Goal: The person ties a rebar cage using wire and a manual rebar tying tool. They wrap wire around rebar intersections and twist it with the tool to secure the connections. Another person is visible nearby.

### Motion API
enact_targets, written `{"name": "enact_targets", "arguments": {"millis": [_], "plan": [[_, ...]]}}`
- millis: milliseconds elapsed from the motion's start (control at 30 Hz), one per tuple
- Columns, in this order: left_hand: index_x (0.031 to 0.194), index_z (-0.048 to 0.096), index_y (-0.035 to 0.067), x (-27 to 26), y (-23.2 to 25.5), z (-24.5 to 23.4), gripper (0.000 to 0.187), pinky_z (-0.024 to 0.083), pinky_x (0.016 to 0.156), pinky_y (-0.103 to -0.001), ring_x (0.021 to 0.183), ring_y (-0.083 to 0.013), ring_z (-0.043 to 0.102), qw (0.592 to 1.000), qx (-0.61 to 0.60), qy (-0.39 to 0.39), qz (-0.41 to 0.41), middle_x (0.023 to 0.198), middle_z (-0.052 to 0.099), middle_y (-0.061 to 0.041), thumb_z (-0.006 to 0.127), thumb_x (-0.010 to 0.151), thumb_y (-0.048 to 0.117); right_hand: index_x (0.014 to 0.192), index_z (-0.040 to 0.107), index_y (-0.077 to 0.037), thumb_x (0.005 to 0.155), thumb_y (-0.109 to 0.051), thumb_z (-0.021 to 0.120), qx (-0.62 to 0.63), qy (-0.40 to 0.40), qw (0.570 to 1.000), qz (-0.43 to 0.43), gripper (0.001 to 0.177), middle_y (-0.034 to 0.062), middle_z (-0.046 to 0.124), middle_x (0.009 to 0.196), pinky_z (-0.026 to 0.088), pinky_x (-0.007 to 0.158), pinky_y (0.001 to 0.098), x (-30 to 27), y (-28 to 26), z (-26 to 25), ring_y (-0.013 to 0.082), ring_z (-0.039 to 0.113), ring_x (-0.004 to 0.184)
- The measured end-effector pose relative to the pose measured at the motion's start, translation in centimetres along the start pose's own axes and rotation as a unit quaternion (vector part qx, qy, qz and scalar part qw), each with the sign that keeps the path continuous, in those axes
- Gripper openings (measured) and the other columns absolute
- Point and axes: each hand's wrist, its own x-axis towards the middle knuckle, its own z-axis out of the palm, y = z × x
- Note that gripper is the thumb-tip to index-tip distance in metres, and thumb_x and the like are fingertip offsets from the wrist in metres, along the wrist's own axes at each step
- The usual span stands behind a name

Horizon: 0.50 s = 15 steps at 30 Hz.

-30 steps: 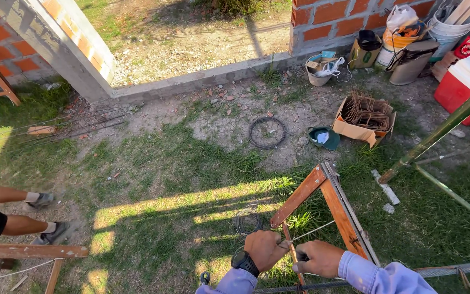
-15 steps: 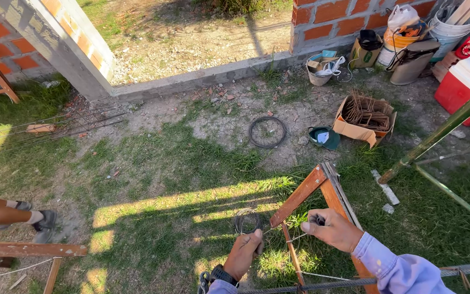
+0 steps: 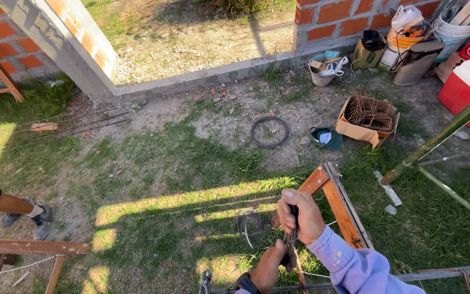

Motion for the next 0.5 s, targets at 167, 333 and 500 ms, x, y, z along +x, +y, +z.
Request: {"name": "enact_targets", "arguments": {"millis": [167, 333, 500], "plan": [[0.098, 0.059, 0.009, 0.9, -2.1, 0.2, 0.028, 0.047, 0.076, -0.044, 0.084, -0.0261, 0.057, 0.978, 0.183, -0.062, 0.075, 0.094, 0.062, -0.009, 0.054, 0.092, 0.035, 0.053, 0.048, -0.015, 0.087, -0.025, 0.059, -0.187, -0.151, 0.971, -0.002, 0.038, -0.0037, 0.039, 0.041, 0.033, 0.033, 0.0217, -2.1, -0.3, 1.5, 0.008, 0.035, 0.032], [0.1, 0.062, 0.005, 5.1, -1.6, -3.4, 0.021, 0.046, 0.075, -0.046, 0.084, -0.0319, 0.055, 0.87, 0.461, -0.047, 0.17, 0.096, 0.063, -0.015, 0.05, 0.102, 0.022, 0.063, 0.057, -0.012, 0.097, -0.035, 0.077, -0.466, -0.431, 0.772, -0.028, 0.045, -0.0007, 0.053, 0.057, 0.029, 0.052, 0.0296, -6.4, -1.7, 3.3, 0.0107, 0.046, 0.05], [0.098, 0.066, 0.013, 8.5, 4.1, -11.1, 0.027, 0.047, 0.094, -0.044, 0.097, -0.0242, 0.055, 0.742, 0.655, 0.119, 0.076, 0.101, 0.062, -0.008, 0.054, 0.102, 0.037, 0.096, 0.071, -0.002, 0.072, -0.005, 0.057, -0.673, -0.329, 0.619, -0.237, 0.028, 0.0286, 0.049, 0.144, 0.029, 0.11, 0.0643, -8.5, -3.3, 0.9, 0.0453, 0.041, 0.136]]}}
